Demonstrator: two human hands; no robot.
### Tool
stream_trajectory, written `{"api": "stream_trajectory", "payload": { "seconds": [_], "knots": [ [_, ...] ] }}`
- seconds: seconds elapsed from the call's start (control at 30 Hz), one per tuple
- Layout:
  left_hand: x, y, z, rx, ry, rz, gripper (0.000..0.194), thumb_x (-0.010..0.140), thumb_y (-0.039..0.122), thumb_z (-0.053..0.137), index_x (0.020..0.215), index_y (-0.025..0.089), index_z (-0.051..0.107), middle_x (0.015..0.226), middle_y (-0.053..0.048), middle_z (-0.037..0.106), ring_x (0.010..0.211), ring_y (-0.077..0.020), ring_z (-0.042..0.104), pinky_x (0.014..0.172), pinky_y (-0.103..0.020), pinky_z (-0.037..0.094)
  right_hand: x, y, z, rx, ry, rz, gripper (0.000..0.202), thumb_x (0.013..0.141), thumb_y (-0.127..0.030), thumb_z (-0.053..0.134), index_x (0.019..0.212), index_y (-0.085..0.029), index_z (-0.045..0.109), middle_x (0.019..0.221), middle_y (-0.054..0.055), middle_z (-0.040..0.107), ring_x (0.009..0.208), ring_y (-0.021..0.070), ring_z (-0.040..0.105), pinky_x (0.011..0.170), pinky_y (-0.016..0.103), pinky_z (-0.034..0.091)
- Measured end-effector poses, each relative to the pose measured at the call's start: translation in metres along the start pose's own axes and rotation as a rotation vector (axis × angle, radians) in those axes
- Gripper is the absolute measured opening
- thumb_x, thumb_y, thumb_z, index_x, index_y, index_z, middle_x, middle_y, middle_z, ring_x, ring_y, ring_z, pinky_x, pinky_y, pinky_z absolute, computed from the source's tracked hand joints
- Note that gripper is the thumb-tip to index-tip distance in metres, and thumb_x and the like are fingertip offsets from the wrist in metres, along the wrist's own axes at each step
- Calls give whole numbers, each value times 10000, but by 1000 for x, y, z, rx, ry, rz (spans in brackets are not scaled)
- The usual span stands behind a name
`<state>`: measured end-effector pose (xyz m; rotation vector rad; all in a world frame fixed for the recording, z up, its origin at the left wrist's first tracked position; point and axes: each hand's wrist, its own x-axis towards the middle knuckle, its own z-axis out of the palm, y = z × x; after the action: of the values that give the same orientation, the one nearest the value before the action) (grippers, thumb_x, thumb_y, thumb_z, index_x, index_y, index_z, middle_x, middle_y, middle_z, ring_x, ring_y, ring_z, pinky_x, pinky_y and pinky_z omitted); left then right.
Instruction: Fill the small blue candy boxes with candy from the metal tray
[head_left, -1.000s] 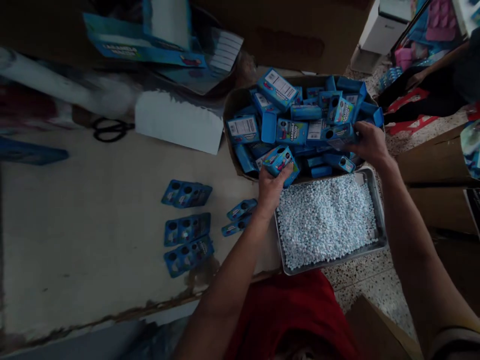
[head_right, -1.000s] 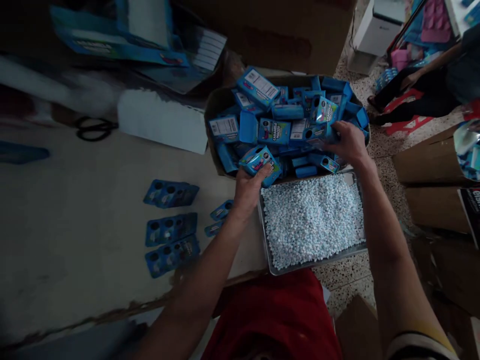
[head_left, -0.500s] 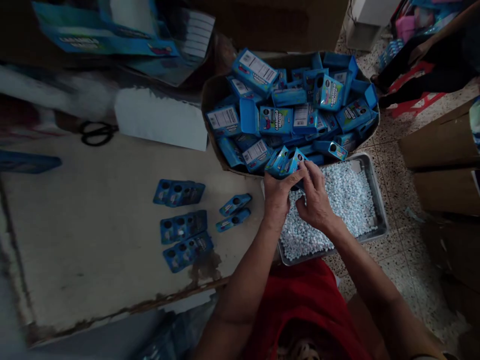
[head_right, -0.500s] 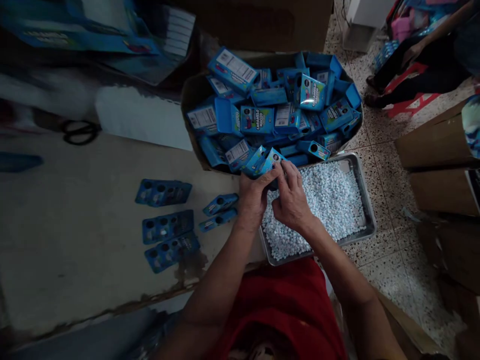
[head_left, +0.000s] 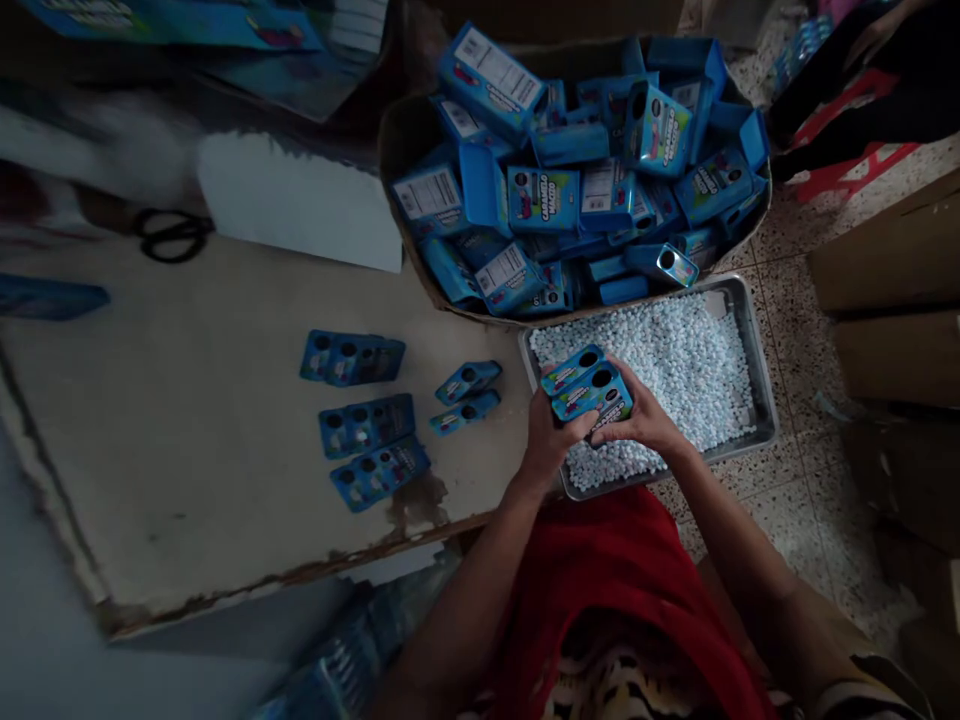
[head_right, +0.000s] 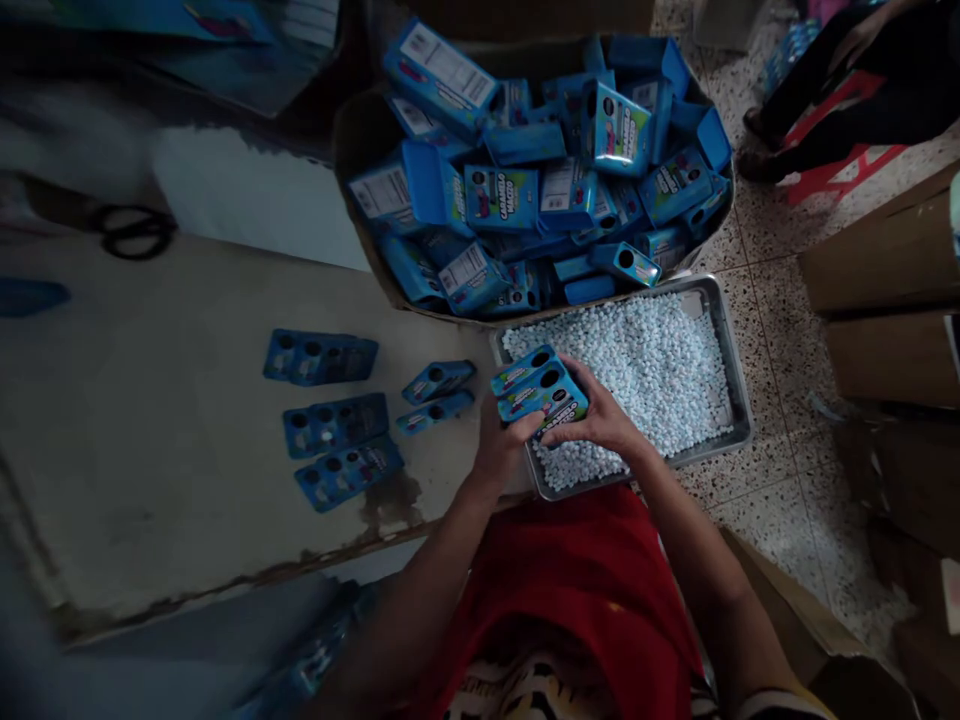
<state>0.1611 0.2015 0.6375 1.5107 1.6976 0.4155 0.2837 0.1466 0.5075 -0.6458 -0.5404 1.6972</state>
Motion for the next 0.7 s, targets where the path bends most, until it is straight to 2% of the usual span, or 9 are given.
{"api": "stream_trajectory", "payload": {
  "seconds": [0.1,0.2,0.27,0.37,0.43,0.5,0.53,0.6,0.7],
  "knots": [
    [-35,-12,1,-59,95,-177,673,661,478,919,1207,228,616,1159,-78,763,1007,-268,766,906,-391,646,-19,27,19,151,-1,119,1241,539,-588,1053,1606,-284,496,1583,103,575,1470,355,567,1273,470,471],
    [-58,-18,-7,-27,47,-374,875,481,413,1028,1217,216,595,1143,-89,765,962,-281,766,842,-391,647,-42,52,42,226,29,186,1249,547,-669,1020,1600,-254,492,1574,113,573,1452,342,578,1257,443,480],
    [-62,-18,-16,76,-4,-436,818,508,423,1025,1186,200,624,1126,-94,769,959,-281,759,862,-402,631,-54,63,49,138,77,175,1280,561,-720,995,1622,-244,459,1587,130,550,1478,341,548,1283,454,440],
    [-49,-14,-32,237,-62,-399,729,558,484,984,1138,199,647,1116,-96,772,1002,-305,747,925,-443,604,-63,62,34,-172,68,62,1177,603,-750,966,1583,-265,531,1539,147,587,1441,347,562,1267,503,436],
    [-29,-10,-41,394,-67,-338,699,554,491,959,1106,216,630,1106,-91,770,1033,-330,740,955,-472,588,-59,52,9,-404,164,-46,852,781,-724,874,1465,-269,649,1444,145,653,1361,330,610,1201,513,484],
    [-4,-7,-48,623,-74,-273,656,560,476,931,1077,235,608,1070,-83,761,1044,-353,729,954,-486,575,-41,39,-21,-623,300,-152,481,1015,-600,679,1342,-249,718,1302,134,719,1242,296,660,1128,509,518],
    [8,-6,-50,740,-89,-245,636,558,465,923,1058,241,599,1049,-80,753,1041,-361,724,942,-483,570,-27,34,-34,-728,316,-206,388,1084,-517,583,1301,-232,733,1241,132,738,1198,288,667,1110,512,520],
    [27,-5,-51,917,-137,-206,608,558,464,921,1019,245,591,1018,-81,739,1013,-364,718,901,-456,565,13,27,-53,-909,179,-325,369,1122,-412,484,1264,-198,750,1230,146,744,1204,298,643,1121,528,505],
    [37,-9,-46,1003,-157,-161,617,546,481,934,997,245,586,969,-86,727,956,-357,716,830,-413,553,82,32,-66,-1068,-76,-388,393,1108,-358,470,1338,-173,730,1458,167,664,1371,336,548,1220,563,434]
  ]
}}
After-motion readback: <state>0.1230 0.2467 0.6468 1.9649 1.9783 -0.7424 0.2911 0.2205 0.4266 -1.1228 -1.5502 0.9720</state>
